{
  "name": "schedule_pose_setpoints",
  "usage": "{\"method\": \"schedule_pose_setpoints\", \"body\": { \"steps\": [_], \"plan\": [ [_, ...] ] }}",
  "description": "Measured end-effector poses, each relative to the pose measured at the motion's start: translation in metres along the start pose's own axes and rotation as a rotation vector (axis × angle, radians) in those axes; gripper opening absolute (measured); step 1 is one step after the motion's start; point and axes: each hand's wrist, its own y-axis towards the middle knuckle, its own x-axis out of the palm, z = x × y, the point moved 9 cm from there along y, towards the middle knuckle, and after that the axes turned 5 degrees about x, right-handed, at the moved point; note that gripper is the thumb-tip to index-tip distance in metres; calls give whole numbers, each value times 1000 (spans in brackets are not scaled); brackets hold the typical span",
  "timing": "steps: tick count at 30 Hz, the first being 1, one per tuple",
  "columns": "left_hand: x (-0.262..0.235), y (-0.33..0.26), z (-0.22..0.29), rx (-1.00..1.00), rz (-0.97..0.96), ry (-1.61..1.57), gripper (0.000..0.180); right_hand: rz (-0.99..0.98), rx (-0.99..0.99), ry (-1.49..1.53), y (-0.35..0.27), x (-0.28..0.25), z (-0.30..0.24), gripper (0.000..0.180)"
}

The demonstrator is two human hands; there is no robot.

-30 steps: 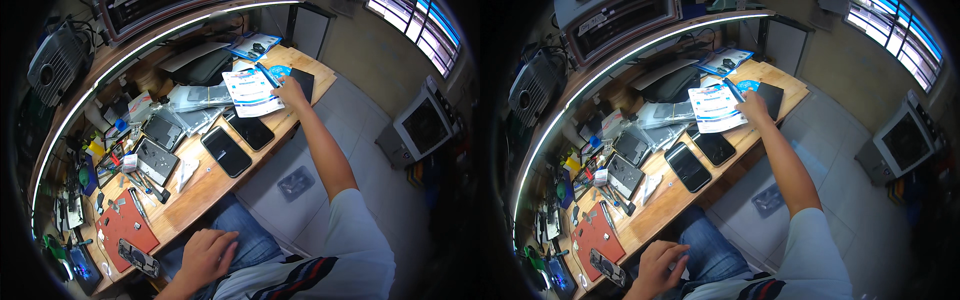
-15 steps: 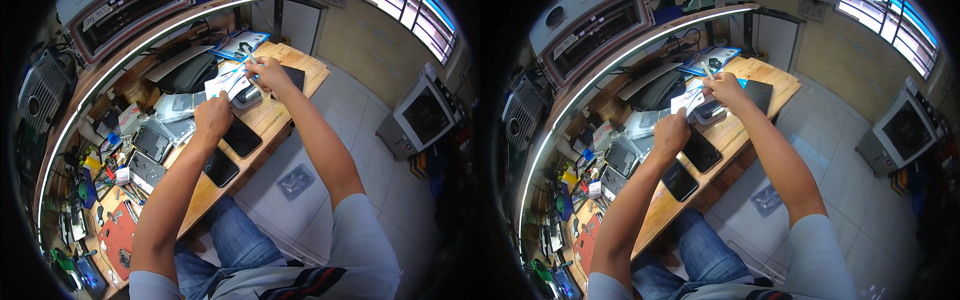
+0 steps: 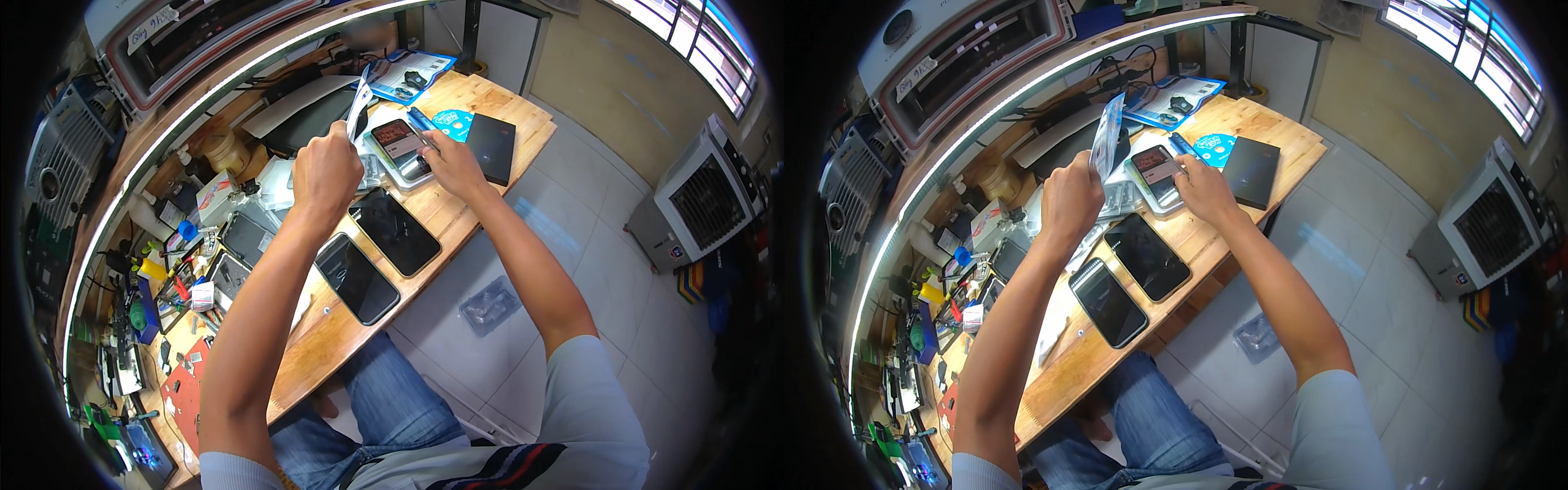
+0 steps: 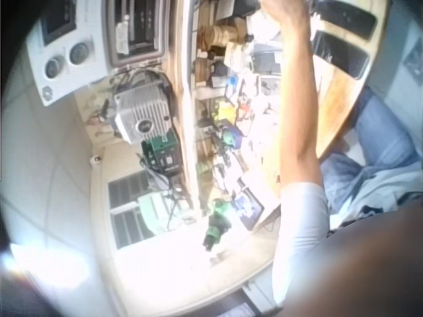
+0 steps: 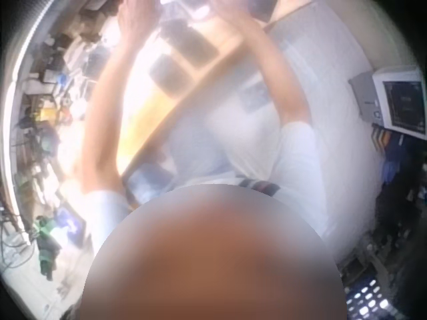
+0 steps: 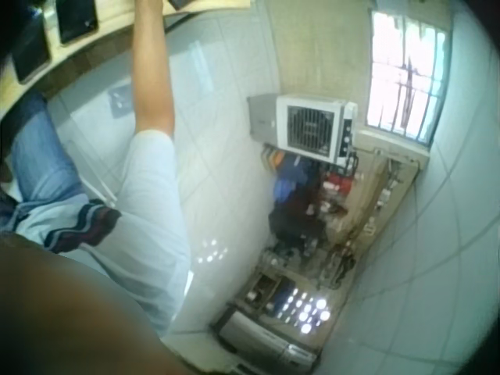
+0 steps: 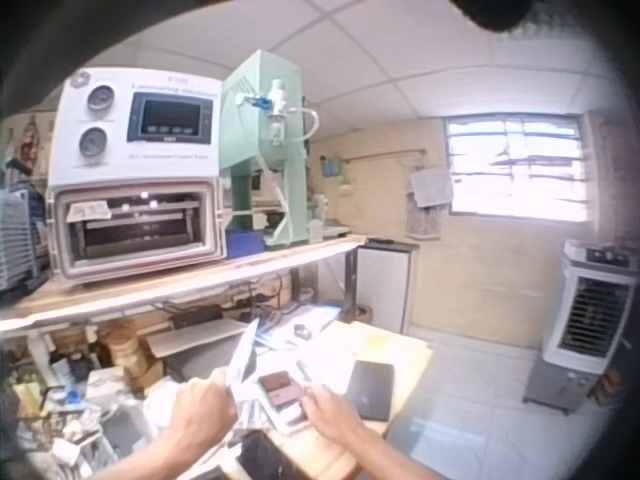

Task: The person disassembles a smartphone on a workbench, using tweezers and a screwdriver to remove and reposition internal components. The person handles the phone's back cover, screws, and small parts, placing them on the mat and occasionally adjusting the device's orientation.

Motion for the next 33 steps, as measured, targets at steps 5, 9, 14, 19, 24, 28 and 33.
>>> {"method": "schedule_pose_setpoints", "body": {
  "steps": [5, 9, 14, 19, 24, 28, 33],
  "plan": [
    [-5, 2, -4, 33, 53, -2, 21, 156, 74, 151, -6, -18, 4, 31],
    [-8, 3, -3, 51, 84, -7, 21, 105, 141, 239, -24, -20, 16, 30],
    [8, 2, 11, 137, 10, 29, 21, 32, 428, 743, -52, -11, 49, 25],
    [58, -7, 60, 385, -46, 158, 20, 139, 453, 1020, -66, -18, 60, 23],
    [108, 2, 92, 313, -303, 214, 40, 175, 421, 1027, -70, -20, 61, 21],
    [97, -22, 100, 232, -444, 246, 95, 196, 394, 1106, -74, -26, 65, 20],
    [42, -62, 80, 319, -324, 251, 93, 87, 332, 1026, -68, -16, 56, 18]
  ]
}}
